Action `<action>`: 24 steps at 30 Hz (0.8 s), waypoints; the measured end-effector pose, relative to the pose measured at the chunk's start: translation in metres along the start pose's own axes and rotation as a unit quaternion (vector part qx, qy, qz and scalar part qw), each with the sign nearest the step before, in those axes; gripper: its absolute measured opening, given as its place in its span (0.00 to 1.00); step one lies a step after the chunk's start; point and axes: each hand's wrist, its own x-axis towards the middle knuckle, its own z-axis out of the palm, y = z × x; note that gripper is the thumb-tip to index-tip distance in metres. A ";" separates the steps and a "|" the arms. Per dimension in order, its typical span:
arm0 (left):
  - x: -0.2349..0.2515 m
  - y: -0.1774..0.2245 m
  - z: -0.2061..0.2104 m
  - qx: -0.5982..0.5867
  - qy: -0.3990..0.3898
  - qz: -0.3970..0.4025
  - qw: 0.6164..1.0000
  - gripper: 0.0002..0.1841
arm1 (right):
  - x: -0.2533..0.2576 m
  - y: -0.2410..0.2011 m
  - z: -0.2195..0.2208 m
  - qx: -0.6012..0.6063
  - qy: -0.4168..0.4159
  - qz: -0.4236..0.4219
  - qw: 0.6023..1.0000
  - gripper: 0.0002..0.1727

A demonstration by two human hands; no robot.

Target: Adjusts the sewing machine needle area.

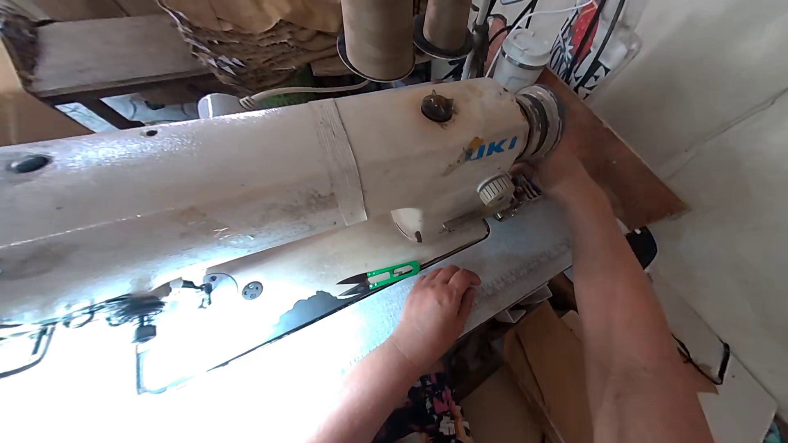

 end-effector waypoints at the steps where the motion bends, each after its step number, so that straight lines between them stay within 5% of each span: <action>1: 0.000 0.000 -0.001 -0.001 -0.001 0.000 1.000 0.11 | 0.001 0.010 0.011 0.020 -0.001 -0.018 1.000 0.15; 9: 0.001 0.000 -0.001 -0.005 -0.006 0.003 1.000 0.12 | -0.053 0.018 0.014 0.027 0.017 -0.022 0.999 0.12; 16: 0.001 0.001 -0.003 -0.011 -0.020 -0.007 1.000 0.13 | -0.060 -0.035 -0.007 -0.101 -0.070 0.126 0.984 0.16; 24: 0.002 0.001 -0.005 -0.023 -0.034 -0.006 0.999 0.14 | -0.075 -0.052 -0.017 -0.086 -0.138 0.204 0.965 0.15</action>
